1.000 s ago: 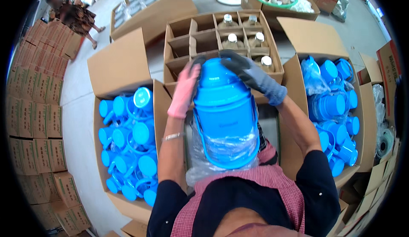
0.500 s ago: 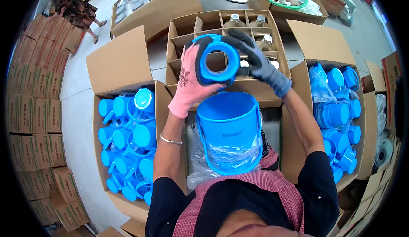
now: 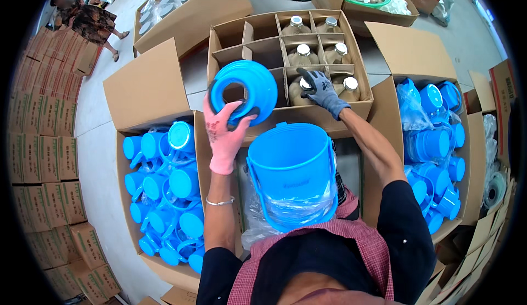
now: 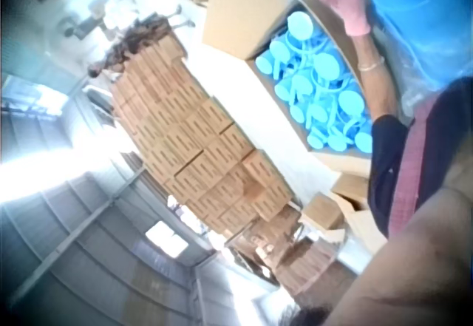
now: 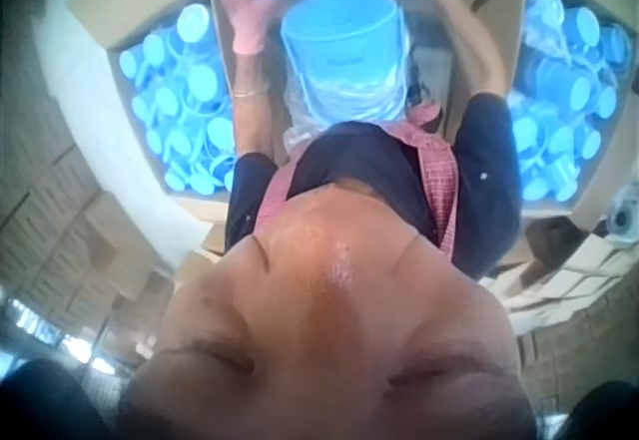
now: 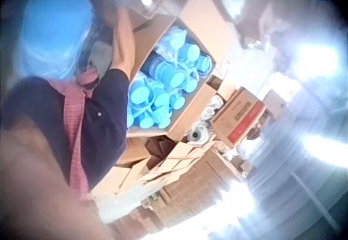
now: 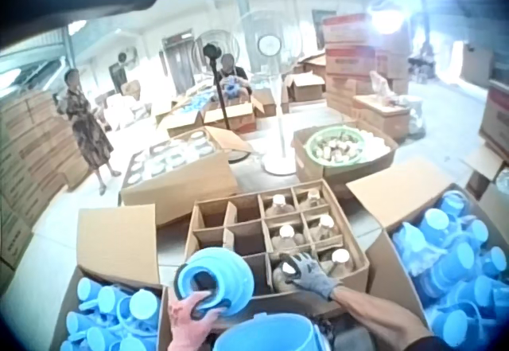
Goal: The person assembles blue thermos bottles by removing the inner metal container from a cardboard divider, placing it into a blue plastic outer shell, and then screwing on a blue plastic top.
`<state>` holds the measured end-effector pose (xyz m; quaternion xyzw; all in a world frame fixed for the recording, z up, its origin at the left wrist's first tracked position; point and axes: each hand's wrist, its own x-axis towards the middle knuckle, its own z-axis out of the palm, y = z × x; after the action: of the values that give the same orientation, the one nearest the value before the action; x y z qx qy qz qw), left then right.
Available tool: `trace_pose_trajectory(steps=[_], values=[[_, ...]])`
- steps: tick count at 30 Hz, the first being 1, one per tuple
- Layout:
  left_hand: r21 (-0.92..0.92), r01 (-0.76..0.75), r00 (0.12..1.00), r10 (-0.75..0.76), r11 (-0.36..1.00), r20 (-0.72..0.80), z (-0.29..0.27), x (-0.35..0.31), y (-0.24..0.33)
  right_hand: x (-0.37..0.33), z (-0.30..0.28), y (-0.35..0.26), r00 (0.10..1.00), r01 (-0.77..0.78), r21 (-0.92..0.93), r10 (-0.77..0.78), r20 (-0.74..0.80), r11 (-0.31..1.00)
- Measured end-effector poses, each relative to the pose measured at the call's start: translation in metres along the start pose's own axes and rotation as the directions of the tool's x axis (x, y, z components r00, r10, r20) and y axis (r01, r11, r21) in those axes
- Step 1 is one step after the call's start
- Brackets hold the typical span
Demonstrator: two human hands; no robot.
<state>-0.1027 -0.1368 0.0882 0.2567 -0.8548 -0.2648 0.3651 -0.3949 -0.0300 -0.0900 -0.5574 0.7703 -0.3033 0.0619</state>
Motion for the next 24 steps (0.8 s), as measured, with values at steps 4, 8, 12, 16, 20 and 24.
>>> trace_pose_trajectory(steps=[4,8,12,16,20,24], values=[[-0.135,0.182,0.976,-0.195,0.974,-0.097,-0.013,-0.013,-0.034,0.023,-0.08,-0.058,0.912,0.123,-0.156,-0.174,-0.37,0.98],[-0.216,0.226,0.947,-0.266,0.95,-0.18,-0.016,-0.01,-0.035,0.059,-0.18,-0.12,0.807,0.316,-0.064,-0.303,-0.506,0.947],[-0.291,0.199,0.937,-0.269,0.936,-0.224,-0.006,0.008,-0.032,0.08,-0.221,-0.156,0.727,0.37,-0.146,-0.384,-0.569,0.917],[-0.394,0.172,0.916,-0.294,0.903,-0.273,0.003,0.03,-0.034,0.105,-0.199,-0.151,0.768,0.486,0.304,-0.235,-0.597,0.819],[-0.553,0.1,0.915,-0.294,0.827,-0.276,0.016,0.053,-0.05,0.129,-0.177,-0.112,0.644,0.423,-0.32,-0.529,-0.552,0.848],[-0.733,-0.14,0.894,-0.233,0.665,-0.382,0.028,0.088,-0.062,0.143,-0.161,-0.11,0.621,0.479,-0.12,-0.432,-0.654,0.87]])
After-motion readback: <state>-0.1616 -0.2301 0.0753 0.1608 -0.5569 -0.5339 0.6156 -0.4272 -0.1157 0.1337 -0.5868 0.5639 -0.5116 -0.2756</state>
